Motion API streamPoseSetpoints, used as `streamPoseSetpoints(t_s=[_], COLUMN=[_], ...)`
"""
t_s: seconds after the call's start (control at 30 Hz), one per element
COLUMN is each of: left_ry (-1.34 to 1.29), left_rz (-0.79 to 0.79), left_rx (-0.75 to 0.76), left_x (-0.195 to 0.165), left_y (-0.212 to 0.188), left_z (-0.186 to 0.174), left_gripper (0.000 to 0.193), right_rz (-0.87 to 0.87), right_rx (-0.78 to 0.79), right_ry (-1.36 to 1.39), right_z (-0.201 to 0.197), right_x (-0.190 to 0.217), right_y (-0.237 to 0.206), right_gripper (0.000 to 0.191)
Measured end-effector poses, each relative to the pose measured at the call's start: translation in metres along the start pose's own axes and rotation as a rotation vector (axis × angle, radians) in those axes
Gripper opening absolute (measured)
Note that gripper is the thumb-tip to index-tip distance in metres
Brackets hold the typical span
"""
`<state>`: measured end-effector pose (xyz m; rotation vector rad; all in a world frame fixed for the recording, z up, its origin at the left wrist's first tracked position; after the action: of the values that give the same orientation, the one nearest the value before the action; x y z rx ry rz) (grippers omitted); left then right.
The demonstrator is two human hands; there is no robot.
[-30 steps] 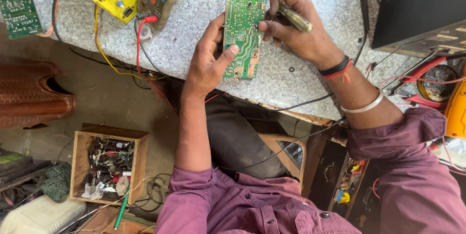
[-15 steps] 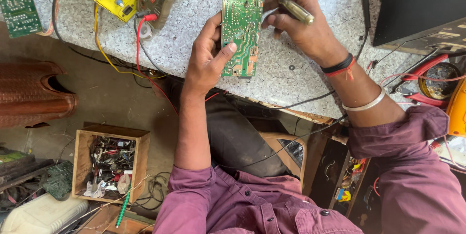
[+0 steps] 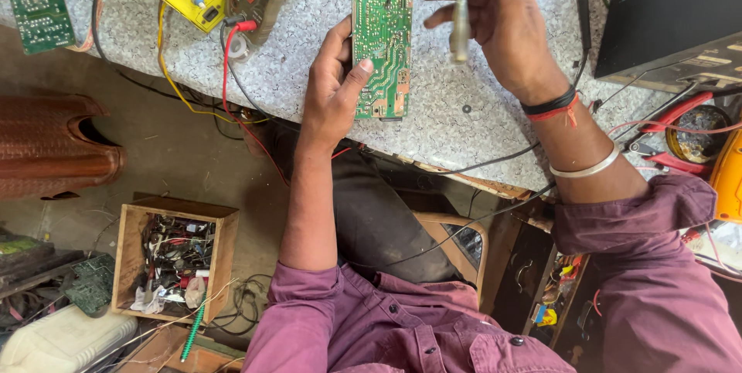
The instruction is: The person uses a small metal tool to scrape and clean the surface of a green circuit board, then flips it over and continues scraping the other side. The person holds the board steady with one hand while working with the tool in the other.
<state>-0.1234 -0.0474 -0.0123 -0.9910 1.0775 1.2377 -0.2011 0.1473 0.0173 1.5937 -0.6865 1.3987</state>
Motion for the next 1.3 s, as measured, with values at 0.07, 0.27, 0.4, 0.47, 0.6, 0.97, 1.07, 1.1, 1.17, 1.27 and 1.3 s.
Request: streamPoseSetpoints(t_s=[0.07,0.27,0.4,0.47,0.6,0.97,1.07,1.1,1.17,1.27,1.3], left_ry=[0.022,0.090,0.134,0.141,0.207,0.260,0.264,0.261,0.276,0.330,0.353], left_rz=[0.023,0.071,0.071,0.086,0.091,0.105,0.099,0.096,0.094,0.095,0.096], left_rx=[-0.007,-0.053,-0.096,-0.097,-0.101,-0.108,-0.116,-0.119,-0.119,-0.140,-0.152], left_x=[-0.002,-0.006,-0.005,-0.007,-0.009,-0.014,-0.014,-0.014,-0.014,-0.014,-0.014], left_y=[0.000,0.000,-0.001,-0.001,-0.001,-0.002,-0.002,-0.002,-0.002,0.000,0.000], left_z=[0.000,0.000,-0.001,-0.001,0.000,0.005,0.004,0.004,0.004,0.004,0.004], left_gripper=[0.054,0.055,0.054,0.054,0.052,0.048,0.047,0.047,0.047,0.046,0.046], right_rz=[-0.029,-0.156,-0.103,-0.079,-0.020,-0.101,-0.083,-0.086,-0.087,-0.088,-0.088], right_rx=[0.018,-0.007,0.145,0.122,0.077,0.227,0.227,0.233,0.233,0.228,0.225], right_ry=[0.228,0.027,0.396,0.203,-0.179,-0.183,-0.158,-0.146,-0.232,-0.244,-0.228], right_z=[0.002,-0.011,0.008,0.007,0.003,0.021,0.023,0.024,0.023,0.024,0.026], right_x=[0.001,0.011,0.010,0.003,-0.010,-0.001,-0.001,0.000,0.002,0.006,0.008], right_y=[0.004,0.001,-0.002,-0.002,-0.002,-0.007,-0.008,-0.008,-0.006,-0.004,-0.004], right_gripper=[0.068,0.051,0.073,0.060,0.034,0.026,0.027,0.027,0.025,0.023,0.022])
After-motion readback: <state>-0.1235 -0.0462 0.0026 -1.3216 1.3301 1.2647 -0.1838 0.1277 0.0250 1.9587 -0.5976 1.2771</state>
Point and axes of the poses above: each hand's wrist, its own y-axis towards the middle knuckle, its own z-axis out of the palm, x = y × z, the point moved 10 cm from there along y, towards the middle knuckle, and after that the axes turned 9 degrees about -z, right-handed, at the moved point
